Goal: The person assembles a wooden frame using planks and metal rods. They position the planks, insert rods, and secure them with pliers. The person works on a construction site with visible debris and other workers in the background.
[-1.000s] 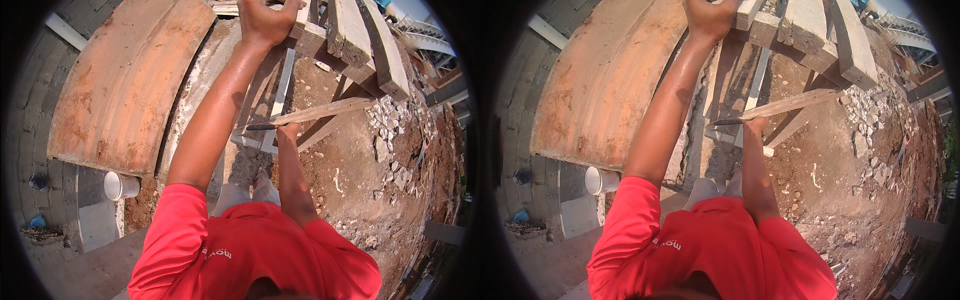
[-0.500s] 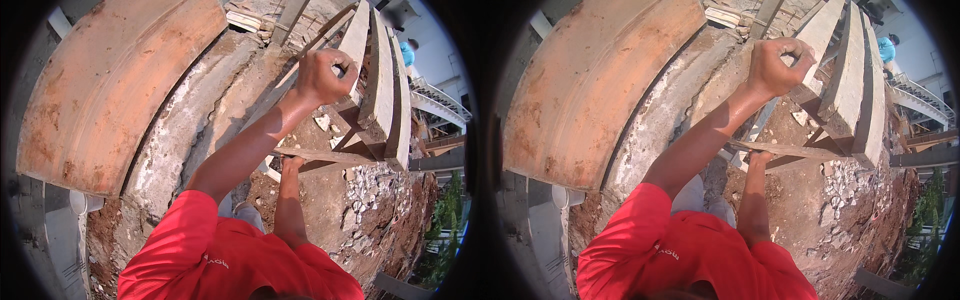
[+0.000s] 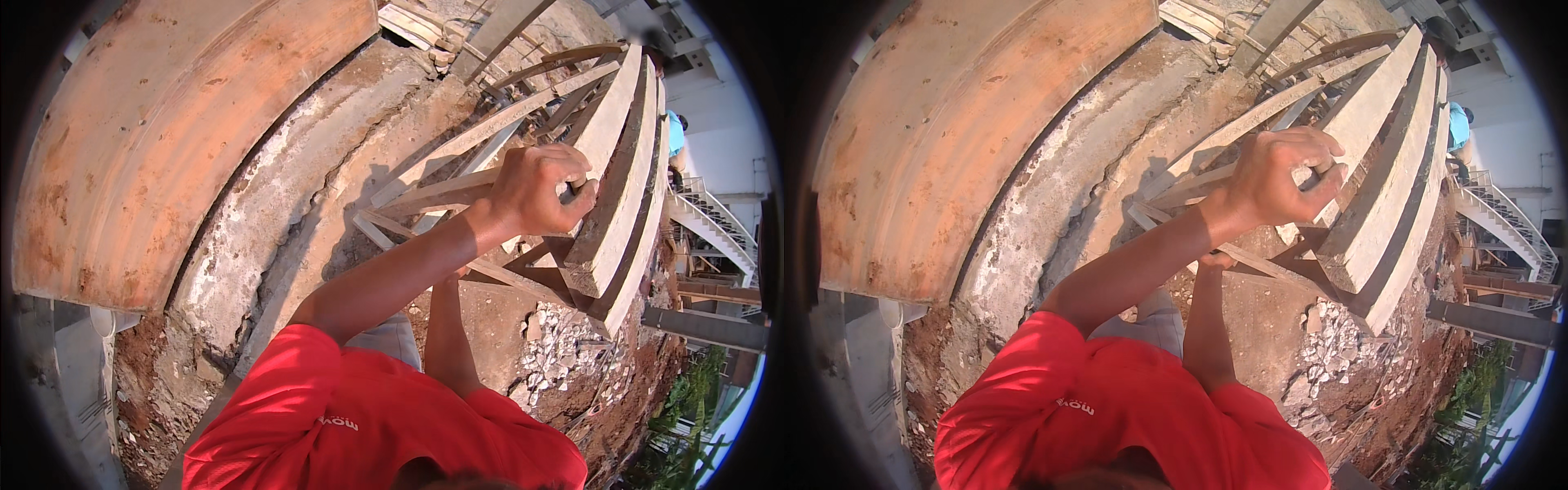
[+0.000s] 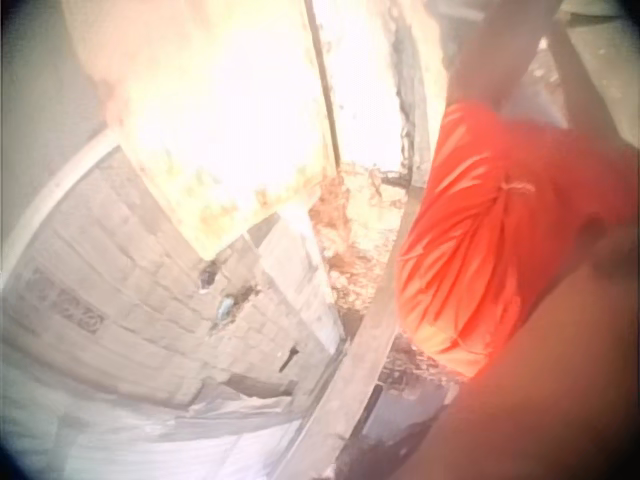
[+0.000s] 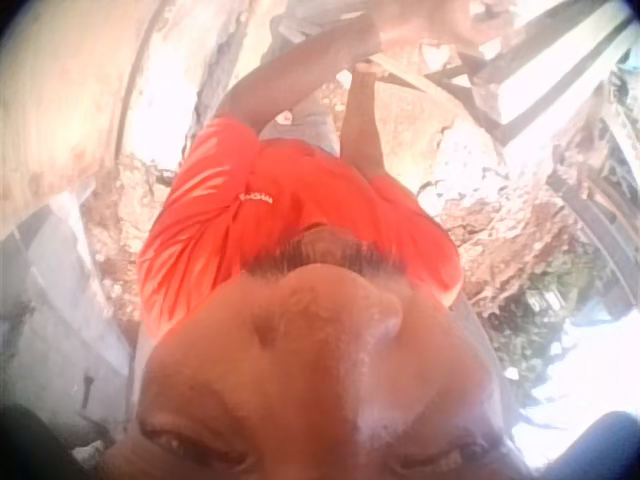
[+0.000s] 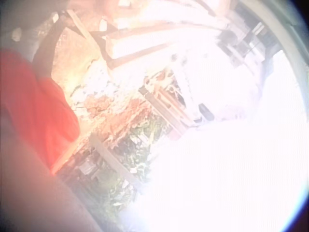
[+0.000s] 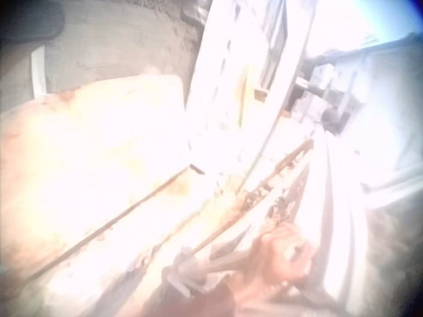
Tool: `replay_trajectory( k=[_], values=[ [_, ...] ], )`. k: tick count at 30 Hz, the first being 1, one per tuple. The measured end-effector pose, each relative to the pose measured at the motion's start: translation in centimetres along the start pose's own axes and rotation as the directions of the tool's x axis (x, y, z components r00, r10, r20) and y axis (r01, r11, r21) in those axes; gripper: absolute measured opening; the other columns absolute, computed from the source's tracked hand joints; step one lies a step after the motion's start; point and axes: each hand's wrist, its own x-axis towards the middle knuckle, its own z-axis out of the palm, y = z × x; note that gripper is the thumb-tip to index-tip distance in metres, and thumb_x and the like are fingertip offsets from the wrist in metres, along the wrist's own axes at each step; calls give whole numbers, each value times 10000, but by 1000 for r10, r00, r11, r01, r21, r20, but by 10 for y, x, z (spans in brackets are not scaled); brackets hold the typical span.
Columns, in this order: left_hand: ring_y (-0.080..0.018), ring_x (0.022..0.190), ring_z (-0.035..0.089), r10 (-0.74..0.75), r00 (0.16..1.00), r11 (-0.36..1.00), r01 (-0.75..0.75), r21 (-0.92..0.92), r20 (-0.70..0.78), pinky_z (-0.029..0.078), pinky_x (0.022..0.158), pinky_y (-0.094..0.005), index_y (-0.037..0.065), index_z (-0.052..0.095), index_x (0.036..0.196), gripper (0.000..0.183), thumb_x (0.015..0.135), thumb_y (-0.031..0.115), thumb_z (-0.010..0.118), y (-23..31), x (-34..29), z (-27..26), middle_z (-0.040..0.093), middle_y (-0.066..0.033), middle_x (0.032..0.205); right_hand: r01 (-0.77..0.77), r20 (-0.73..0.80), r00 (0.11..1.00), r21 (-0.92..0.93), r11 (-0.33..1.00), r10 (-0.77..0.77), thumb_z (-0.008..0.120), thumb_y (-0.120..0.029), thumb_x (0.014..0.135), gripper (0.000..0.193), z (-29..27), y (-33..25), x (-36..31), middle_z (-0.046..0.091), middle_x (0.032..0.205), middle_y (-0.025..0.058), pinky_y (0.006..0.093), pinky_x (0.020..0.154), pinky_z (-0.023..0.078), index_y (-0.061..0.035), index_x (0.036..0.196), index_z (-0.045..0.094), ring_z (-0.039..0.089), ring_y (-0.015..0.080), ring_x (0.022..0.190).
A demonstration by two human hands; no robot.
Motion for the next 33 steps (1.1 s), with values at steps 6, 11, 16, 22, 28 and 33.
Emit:
replay_trajectory(
  k=[6,11,16,22,28,33],
  values=[
    [-287,908,776,-8,999,1000,7,26,39,608,758,-345,29,664,707,181,813,94,795,-49,24,20,782,-153,978,-9,-82,997,-4,1000,8,305,-526,1078,620,5,-6,42,475,1446,178,499,1027,407,-62,1482,379,490,370,1292],
    [-268,893,776,-83,994,996,81,21,70,600,751,-326,15,647,702,183,806,51,794,-75,48,22,781,-152,993,20,-152,988,15,1000,-18,319,-513,1073,581,21,-10,74,507,1376,178,494,945,425,-63,1430,407,520,365,1219],
    [-239,900,766,-87,989,996,87,8,121,586,779,-304,-6,644,703,179,815,34,779,-108,62,16,777,-174,1036,45,-205,978,30,999,-37,334,-500,1069,544,33,-6,96,539,1306,178,489,863,443,-65,1378,435,550,361,1145],
    [-246,881,757,-130,988,990,134,-48,86,583,781,-320,-12,675,725,118,810,0,756,-155,92,13,768,-189,1061,52,-215,975,10,999,-48,351,-484,1063,503,70,-10,143,578,1222,178,483,764,465,-66,1316,469,587,355,1057],
    [-292,904,760,-63,996,996,66,-54,56,588,786,-354,41,616,678,215,804,71,788,-167,88,16,771,-159,1003,55,-215,975,17,998,-50,369,-468,1058,466,67,-21,136,617,1138,178,477,666,487,-67,1254,502,623,350,969],
    [-285,973,761,-198,978,980,200,-23,69,579,819,-336,7,632,705,176,840,-22,741,-167,98,29,770,-187,980,72,-226,972,46,996,-60,383,-455,1053,440,73,-25,144,649,1068,178,472,584,505,-68,1202,530,653,345,896]
  ],
)
